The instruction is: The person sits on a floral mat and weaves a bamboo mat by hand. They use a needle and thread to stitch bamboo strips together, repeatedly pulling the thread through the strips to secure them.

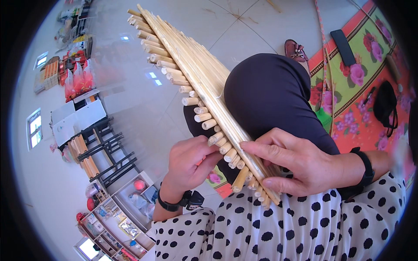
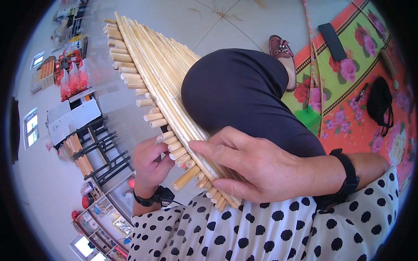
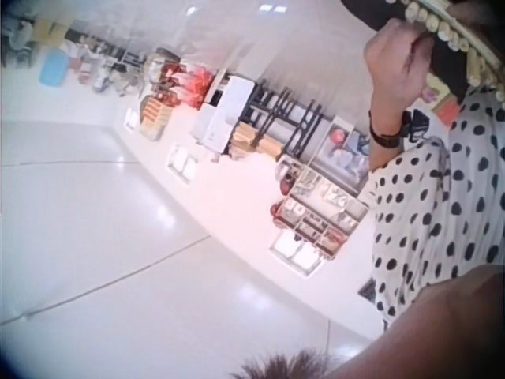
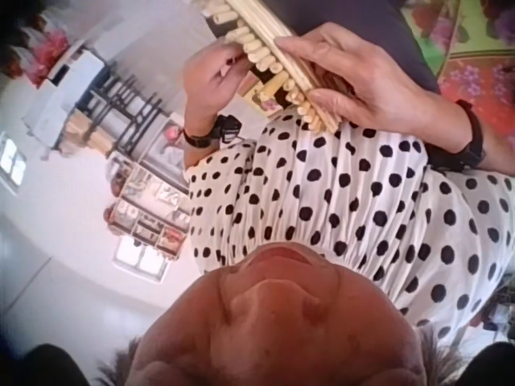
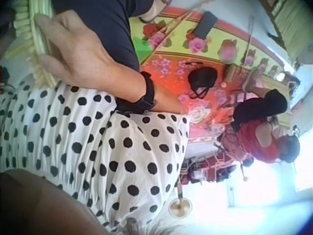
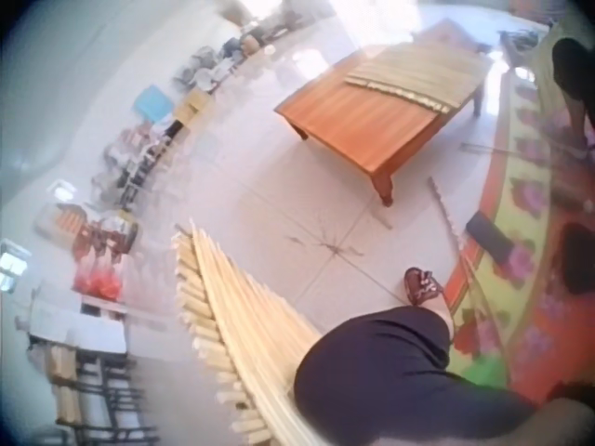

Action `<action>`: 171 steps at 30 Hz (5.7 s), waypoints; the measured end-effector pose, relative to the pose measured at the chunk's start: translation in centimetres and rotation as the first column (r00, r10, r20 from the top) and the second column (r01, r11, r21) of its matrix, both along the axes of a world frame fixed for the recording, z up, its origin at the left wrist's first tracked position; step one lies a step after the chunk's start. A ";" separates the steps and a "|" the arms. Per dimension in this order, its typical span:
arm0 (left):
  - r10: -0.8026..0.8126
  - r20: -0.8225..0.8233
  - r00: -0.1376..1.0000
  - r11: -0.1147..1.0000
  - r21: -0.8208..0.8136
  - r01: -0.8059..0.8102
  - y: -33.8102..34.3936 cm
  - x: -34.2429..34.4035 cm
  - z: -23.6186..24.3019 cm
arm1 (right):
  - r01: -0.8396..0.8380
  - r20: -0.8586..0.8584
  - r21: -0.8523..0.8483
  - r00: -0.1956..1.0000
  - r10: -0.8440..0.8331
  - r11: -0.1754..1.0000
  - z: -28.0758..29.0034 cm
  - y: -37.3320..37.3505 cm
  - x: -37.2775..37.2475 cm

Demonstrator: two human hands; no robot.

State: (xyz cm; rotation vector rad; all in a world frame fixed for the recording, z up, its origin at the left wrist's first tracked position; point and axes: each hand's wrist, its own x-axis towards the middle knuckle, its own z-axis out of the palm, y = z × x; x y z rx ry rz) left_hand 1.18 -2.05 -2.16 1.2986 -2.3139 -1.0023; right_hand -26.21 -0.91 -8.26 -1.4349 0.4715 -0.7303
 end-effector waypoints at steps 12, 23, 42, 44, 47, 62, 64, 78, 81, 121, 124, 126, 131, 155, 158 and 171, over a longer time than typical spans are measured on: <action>-0.027 -0.179 0.984 0.999 0.015 0.030 -0.2 0.1 -0.9 | -0.001 -0.061 -0.028 0.998 0.000 1.000 0.7 -0.1 -0.1; -0.034 -0.191 0.981 0.998 0.053 0.044 -0.4 0.4 -0.8 | -0.012 -0.121 -0.015 0.993 0.011 1.000 1.2 0.4 0.0; 0.156 -0.251 0.955 0.987 0.073 -0.142 1.8 0.6 -1.7 | -0.091 -0.145 -0.045 0.986 0.084 0.995 0.8 -0.3 -0.8; 0.189 -0.323 0.927 0.981 0.029 -0.190 2.3 0.2 -2.6 | -0.072 -0.135 -0.078 0.989 0.061 0.994 0.9 -0.3 -0.7; 0.199 -0.363 0.910 0.970 -0.063 -0.237 2.6 0.0 -3.2 | -0.137 -0.218 -0.111 0.970 0.111 0.984 1.4 -0.7 -1.1; 0.081 -0.370 0.925 0.891 -0.390 -0.234 1.8 -0.6 -5.4 | -0.062 -0.228 0.105 0.970 0.084 0.993 2.2 -0.5 -2.1; 0.069 -0.362 0.930 0.889 -0.401 -0.223 1.8 -0.6 -5.5 | 0.000 -0.241 0.099 0.970 0.024 0.995 2.8 -1.0 -1.7; 0.035 -0.333 0.942 0.913 -0.374 -0.165 1.9 -0.1 -5.3 | -0.202 -0.394 -0.259 0.915 0.087 0.944 4.4 -4.7 0.0; 0.067 -0.370 0.927 0.885 -0.406 -0.226 2.1 -0.4 -6.1 | -0.210 -0.388 -0.232 0.915 0.108 0.950 3.8 -4.3 -0.1; 0.029 -0.837 0.547 0.999 0.043 0.012 4.9 -0.2 -8.2 | -0.273 -0.255 -0.004 0.931 0.263 0.962 2.0 -2.6 -0.3; 0.078 -0.826 0.558 0.985 -0.022 -0.170 4.7 -0.4 -8.6 | -0.271 -0.281 -0.040 0.927 0.249 0.962 2.1 -2.7 -0.3; 0.061 -0.840 0.539 0.994 -0.001 -0.113 4.6 -0.7 -8.5 | -0.273 -0.284 -0.048 0.926 0.249 0.961 2.1 -2.8 -0.5; 0.012 -0.813 0.582 0.993 -0.057 -0.100 4.5 -1.1 -8.3 | -0.278 -0.257 -0.071 0.933 0.251 0.958 2.1 -3.1 -0.5; -0.108 -0.717 0.689 0.982 -0.183 -0.036 5.0 -1.5 -8.8 | -0.110 -0.273 -0.904 0.892 -0.359 0.414 3.0 -4.3 0.7; -0.109 -0.728 0.676 0.987 -0.159 -0.012 5.0 -1.3 -8.7 | -0.202 -0.311 -0.930 0.876 -0.368 0.307 3.7 -5.0 1.3; -0.143 -0.702 0.698 0.981 -0.194 0.005 4.4 -1.1 -8.6 | -0.488 -0.487 -0.869 0.815 -0.313 0.083 7.0 -7.2 3.4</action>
